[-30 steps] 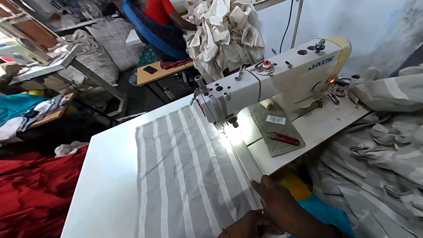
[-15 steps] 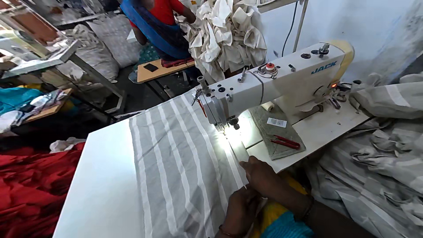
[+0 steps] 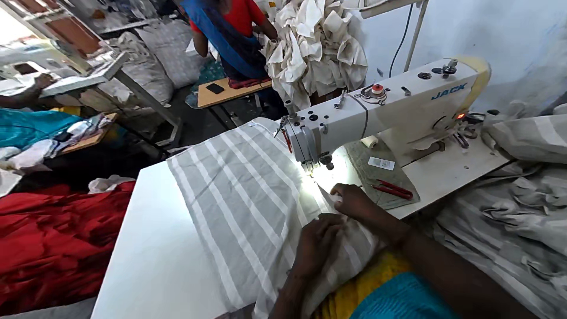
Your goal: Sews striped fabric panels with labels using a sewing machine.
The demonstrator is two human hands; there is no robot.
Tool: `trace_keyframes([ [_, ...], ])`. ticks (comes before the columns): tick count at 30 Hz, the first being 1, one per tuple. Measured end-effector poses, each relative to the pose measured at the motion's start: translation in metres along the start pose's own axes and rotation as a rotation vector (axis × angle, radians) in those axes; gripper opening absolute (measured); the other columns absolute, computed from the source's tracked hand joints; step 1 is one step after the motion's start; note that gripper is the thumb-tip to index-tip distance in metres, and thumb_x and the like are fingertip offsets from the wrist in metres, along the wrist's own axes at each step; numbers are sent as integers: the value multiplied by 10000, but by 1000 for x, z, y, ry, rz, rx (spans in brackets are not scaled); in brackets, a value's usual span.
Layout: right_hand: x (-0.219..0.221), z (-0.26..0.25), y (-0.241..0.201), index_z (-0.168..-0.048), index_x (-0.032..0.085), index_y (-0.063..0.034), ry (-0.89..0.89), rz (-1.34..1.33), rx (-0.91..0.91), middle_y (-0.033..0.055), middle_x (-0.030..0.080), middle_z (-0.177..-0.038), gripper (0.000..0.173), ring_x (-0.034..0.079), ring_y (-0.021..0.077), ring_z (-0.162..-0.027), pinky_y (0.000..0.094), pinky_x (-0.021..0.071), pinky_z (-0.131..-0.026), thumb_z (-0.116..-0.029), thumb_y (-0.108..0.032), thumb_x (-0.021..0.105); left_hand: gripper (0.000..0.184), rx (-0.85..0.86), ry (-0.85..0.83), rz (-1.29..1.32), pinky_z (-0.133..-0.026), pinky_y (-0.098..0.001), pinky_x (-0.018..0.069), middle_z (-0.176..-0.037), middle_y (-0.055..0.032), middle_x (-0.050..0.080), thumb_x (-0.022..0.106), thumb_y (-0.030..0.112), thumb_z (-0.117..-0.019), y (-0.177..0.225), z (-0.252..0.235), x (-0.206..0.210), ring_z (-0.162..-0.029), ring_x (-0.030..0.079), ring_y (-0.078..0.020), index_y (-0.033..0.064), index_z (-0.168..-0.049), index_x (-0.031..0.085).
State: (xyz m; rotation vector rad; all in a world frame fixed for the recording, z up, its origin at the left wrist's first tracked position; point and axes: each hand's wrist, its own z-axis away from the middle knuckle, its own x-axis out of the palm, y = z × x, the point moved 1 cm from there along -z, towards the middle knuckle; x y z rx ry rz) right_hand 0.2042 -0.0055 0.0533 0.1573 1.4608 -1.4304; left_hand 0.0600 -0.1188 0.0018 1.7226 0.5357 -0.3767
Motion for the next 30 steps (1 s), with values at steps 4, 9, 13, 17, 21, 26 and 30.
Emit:
trace_keyframes([
  [4,-2,82,67,-1183,628,-21,-95,-237,175,158,667,-989,320,663,264,-875,471,550,-790,-913,-169,715,606,-218,387,-439,-1154,-746,214,-1503,-275,501,533,484,-1008,-38,76,-63,-1438,378,-531,-7,-1345,641],
  [9,22,177,87,-1071,580,-43,153,-955,385,64,722,-813,251,713,160,-618,295,620,-571,-887,-44,752,782,-288,170,-748,-1147,-779,135,-1585,-247,412,473,623,-978,-114,68,-146,-1491,300,-511,30,-1487,515],
  [13,32,190,68,-988,682,-33,378,-885,101,23,743,-804,127,728,118,-668,269,628,-604,-994,-154,644,464,-284,55,-469,-1088,-714,360,-1448,-309,529,672,226,-1003,-41,11,-145,-1339,501,-513,-65,-1357,597],
  [17,20,187,53,-916,715,-77,496,-742,-70,-44,694,-747,203,659,31,-632,195,572,-578,-1017,-219,612,364,156,-303,239,-819,-312,609,-1070,-37,734,563,368,-1042,90,35,-37,-930,706,-108,60,-1161,715],
  [21,3,182,40,-887,704,-62,472,-835,-47,-17,695,-704,181,655,54,-577,206,569,-536,-1005,-167,616,565,-43,-812,767,-901,-367,591,-1179,-112,706,439,439,-1080,111,69,62,-1027,705,-171,-55,-1314,580],
  [26,16,180,54,-857,749,-71,850,-231,-248,-35,686,-758,176,612,-19,-611,142,529,-537,-932,-212,675,240,-495,-7,1246,-874,-398,614,-1069,-147,747,578,118,-1025,89,75,78,-967,737,-244,-57,-1182,631],
  [30,37,185,63,-974,724,-115,1013,245,-500,41,707,-874,112,686,99,-817,208,582,-728,-971,-209,662,128,-428,-56,1189,-779,-290,601,-845,-47,756,611,69,-986,87,92,68,-767,719,-126,42,-986,736],
])
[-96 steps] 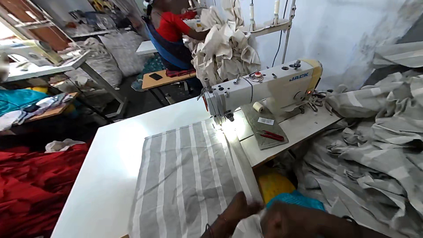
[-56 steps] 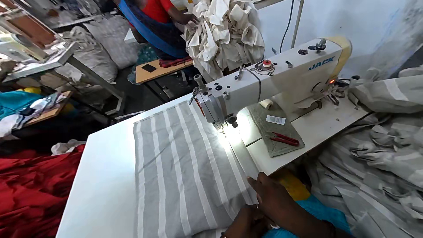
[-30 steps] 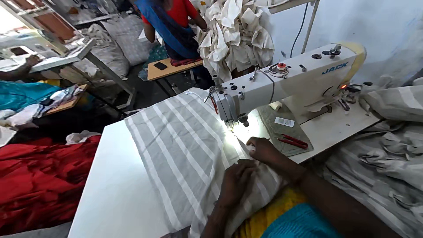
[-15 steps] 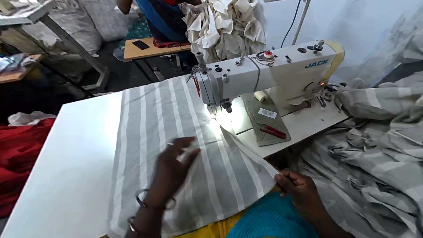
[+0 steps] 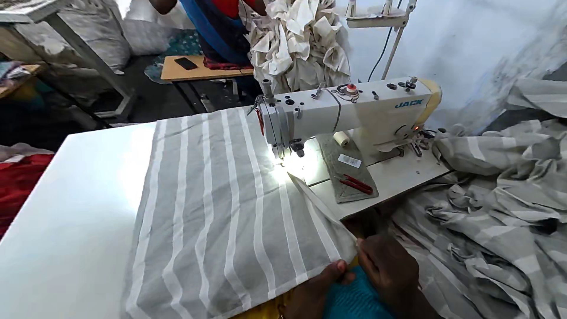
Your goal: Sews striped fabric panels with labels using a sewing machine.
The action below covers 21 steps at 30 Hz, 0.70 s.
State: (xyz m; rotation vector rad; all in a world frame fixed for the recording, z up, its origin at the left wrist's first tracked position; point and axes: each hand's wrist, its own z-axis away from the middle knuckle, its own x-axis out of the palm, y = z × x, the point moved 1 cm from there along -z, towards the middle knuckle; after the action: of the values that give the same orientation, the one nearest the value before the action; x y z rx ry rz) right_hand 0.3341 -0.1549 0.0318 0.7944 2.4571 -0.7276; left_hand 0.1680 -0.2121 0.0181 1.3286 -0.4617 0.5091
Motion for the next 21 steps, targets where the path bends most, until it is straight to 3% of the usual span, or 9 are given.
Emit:
trace_keyframes([
  [3,1,4,3,-1045,738,-146,-8,-14,-125,23,678,-885,151,663,125,-863,232,562,-773,-994,-252,644,121,-34,-39,55,-679,-219,582,-745,-5,726,661,114,-975,3,5,-7,-641,670,-64,92,-927,770],
  [6,3,3,5,-1013,741,-152,-15,-170,-29,5,676,-874,200,652,84,-849,206,551,-742,-1015,-320,633,83,-48,-60,119,-649,-214,581,-734,-13,727,711,131,-945,5,4,-8,-614,664,-60,87,-930,779],
  [9,6,3,-1,-940,737,-87,-133,-549,425,-17,705,-854,195,667,10,-739,158,584,-654,-934,-281,759,103,-65,-79,41,-669,-212,582,-741,-1,728,686,131,-961,7,1,-7,-636,670,-53,86,-940,776],
  [11,-2,-5,-3,-915,721,-41,-358,-811,906,-2,712,-762,180,667,74,-620,246,584,-583,-896,-210,782,130,-110,-87,-179,-694,-202,569,-761,42,714,634,142,-993,18,0,-11,-676,660,-33,94,-955,748],
  [12,-6,-7,-1,-891,705,-44,-435,-840,1003,1,711,-731,157,676,87,-597,260,596,-572,-907,-187,767,145,-144,-68,-295,-703,-199,553,-763,67,688,609,152,-1008,24,1,-16,-690,638,-20,96,-959,733],
  [13,-9,-5,0,-883,713,-48,-442,-762,925,-10,712,-731,151,675,65,-596,234,594,-567,-918,-190,753,165,-159,-25,-353,-695,-195,542,-755,81,670,592,163,-1015,28,5,-22,-688,623,-12,98,-949,729],
  [15,-9,3,1,-875,752,-82,-288,-363,422,-20,709,-776,165,651,6,-664,157,554,-602,-927,-234,713,212,-141,13,-345,-714,-189,528,-775,100,676,552,179,-1036,28,18,-37,-713,619,0,127,-941,733],
  [17,-6,1,-11,-914,729,-127,-168,-110,11,25,719,-843,127,693,96,-796,219,583,-702,-956,-228,663,201,-87,47,-361,-725,-209,553,-809,69,721,570,174,-1034,24,31,-43,-737,657,-20,110,-953,743],
  [21,12,3,-42,-1001,722,-113,-211,-157,-278,42,678,-842,107,657,169,-778,246,556,-699,-970,-169,636,143,49,152,-540,-778,-238,605,-834,48,747,614,103,-1002,29,43,-34,-771,708,-39,47,-976,743],
])
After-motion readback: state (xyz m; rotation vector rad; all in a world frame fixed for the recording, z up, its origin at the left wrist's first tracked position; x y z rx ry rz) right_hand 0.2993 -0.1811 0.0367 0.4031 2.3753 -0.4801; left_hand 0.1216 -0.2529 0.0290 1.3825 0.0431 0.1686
